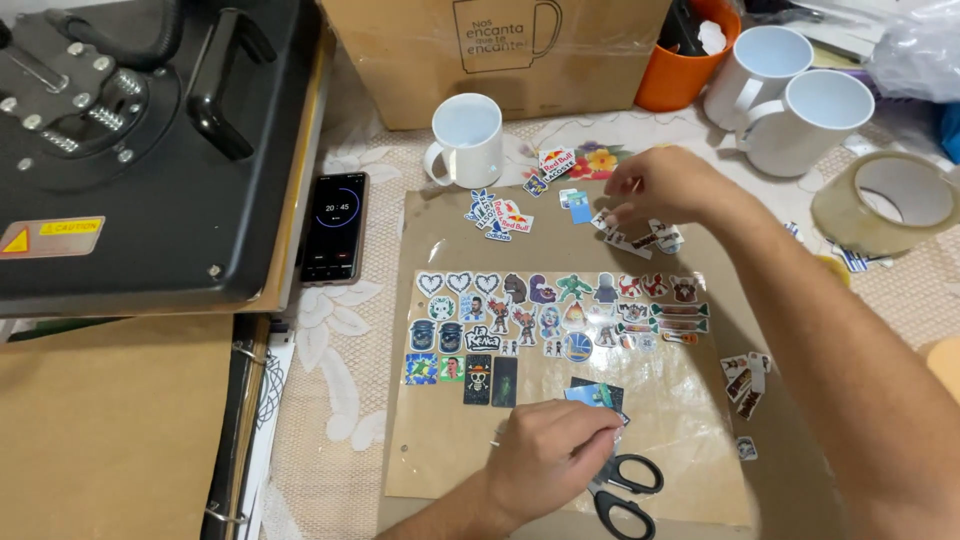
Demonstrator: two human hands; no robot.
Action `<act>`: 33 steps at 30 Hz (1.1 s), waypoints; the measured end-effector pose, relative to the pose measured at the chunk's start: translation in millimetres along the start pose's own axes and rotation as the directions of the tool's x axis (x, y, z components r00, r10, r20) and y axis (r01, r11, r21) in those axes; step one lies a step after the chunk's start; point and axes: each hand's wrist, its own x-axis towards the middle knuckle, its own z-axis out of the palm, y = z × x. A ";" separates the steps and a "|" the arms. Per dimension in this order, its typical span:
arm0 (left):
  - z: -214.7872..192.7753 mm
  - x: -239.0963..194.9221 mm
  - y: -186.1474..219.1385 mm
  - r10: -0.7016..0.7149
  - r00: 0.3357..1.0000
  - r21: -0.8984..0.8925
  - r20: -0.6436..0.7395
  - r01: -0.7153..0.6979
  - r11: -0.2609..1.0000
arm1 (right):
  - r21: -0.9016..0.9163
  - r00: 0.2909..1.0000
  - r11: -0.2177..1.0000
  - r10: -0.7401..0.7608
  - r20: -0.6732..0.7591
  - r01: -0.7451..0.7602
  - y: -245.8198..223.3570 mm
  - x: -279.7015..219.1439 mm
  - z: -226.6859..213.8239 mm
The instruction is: Cutting, peeling, and arranging small stickers on a transfer sheet for heat pressing.
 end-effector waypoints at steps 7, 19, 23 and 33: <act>-0.5 -0.1 -0.2 -0.019 1.000 0.003 -0.004 0.019 1.000 | -0.032 0.996 0.998 0.049 0.079 -0.047 -31.9 27.4 15.3; 2.7 -2.7 -4.4 -0.005 1.000 0.005 0.015 0.005 1.000 | -0.057 0.989 0.989 0.143 0.048 -0.140 -28.1 45.8 21.7; 2.2 -2.6 -5.1 -0.033 0.999 0.018 0.012 0.033 0.999 | 0.096 0.997 0.992 0.079 -0.002 -0.078 -15.1 55.8 31.6; -0.8 0.9 -1.9 -0.097 0.994 -0.042 0.045 0.099 0.994 | 0.617 0.982 0.776 0.188 -0.020 -0.136 -32.2 -32.6 10.9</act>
